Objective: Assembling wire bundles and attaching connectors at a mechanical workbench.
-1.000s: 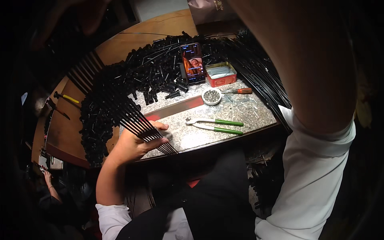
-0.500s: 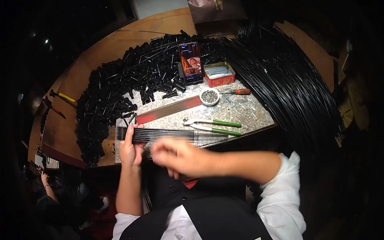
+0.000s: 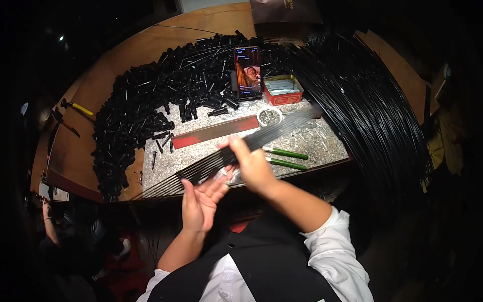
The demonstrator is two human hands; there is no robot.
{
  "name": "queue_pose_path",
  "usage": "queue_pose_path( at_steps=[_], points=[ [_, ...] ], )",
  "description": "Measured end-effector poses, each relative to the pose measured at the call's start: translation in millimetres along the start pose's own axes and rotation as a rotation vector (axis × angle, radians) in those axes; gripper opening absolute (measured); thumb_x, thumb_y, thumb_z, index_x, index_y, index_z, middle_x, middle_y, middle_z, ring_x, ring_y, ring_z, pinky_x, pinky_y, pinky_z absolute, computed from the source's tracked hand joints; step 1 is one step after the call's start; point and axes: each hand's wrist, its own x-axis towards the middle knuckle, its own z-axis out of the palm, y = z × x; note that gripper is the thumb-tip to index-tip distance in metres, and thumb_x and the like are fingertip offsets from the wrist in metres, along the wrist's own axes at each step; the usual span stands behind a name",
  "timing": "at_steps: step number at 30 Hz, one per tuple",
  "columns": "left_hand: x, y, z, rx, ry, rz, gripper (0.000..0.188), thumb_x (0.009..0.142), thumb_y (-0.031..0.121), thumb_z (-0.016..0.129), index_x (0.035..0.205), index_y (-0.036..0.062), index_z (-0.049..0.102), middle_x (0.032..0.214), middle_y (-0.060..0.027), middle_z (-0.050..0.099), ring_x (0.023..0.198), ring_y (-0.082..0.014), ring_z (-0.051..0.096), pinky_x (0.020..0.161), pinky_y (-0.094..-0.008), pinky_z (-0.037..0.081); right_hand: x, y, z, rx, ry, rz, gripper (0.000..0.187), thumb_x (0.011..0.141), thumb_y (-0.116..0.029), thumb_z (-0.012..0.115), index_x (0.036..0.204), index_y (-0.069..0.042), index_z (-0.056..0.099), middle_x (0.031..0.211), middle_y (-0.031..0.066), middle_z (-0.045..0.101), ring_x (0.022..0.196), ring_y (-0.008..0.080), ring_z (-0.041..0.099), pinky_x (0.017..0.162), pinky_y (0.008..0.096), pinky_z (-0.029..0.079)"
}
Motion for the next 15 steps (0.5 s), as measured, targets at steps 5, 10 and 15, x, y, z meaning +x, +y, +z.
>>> queue_pose_path(
  at_steps=[5, 10, 15],
  points=[
    [-34.5, 10.9, 5.0, 0.408, -0.257, -0.223, 0.033, 0.099, 0.016, 0.047, 0.122, -0.0072, 0.052, 0.109, -0.0235, 0.064, 0.101, -0.0294, 0.065, 0.089, -0.0381, 0.053, 17.0, -86.4, -24.3, -0.361, -0.303, -0.138, 0.037, 0.099, -0.03, 0.045, 0.094, 0.003, 0.063, 0.07, 0.0087, 0.059, 0.049, 0.0111, 0.054, 0.042, 0.023, 0.044],
    [-37.8, 24.5, 16.2, 0.74, -0.305, -0.088, 0.021, 0.094, 0.004, 0.054, 0.11, -0.0067, 0.062, 0.099, -0.0163, 0.07, 0.091, -0.0191, 0.068, 0.081, -0.0271, 0.055, 9.3, -101.6, 0.3, -0.763, -0.524, -0.016, 0.018, 0.092, -0.012, 0.054, 0.085, 0.001, 0.064, 0.076, 0.0045, 0.061, 0.063, 0.0107, 0.058, 0.055, 0.0262, 0.044],
    [-34.6, 39.4, 29.8, 0.88, -0.399, 0.164, 0.019, 0.09, 0.003, 0.059, 0.107, -0.0038, 0.064, 0.095, -0.0129, 0.071, 0.076, -0.0141, 0.068, 0.069, -0.0234, 0.054, 11.4, -25.8, -8.9, -1.007, -0.894, -0.325, 0.028, 0.091, -0.026, 0.058, 0.089, 0.001, 0.06, 0.074, 0.0223, 0.061, 0.066, 0.0393, 0.059, 0.062, 0.0433, 0.046]
  ],
)
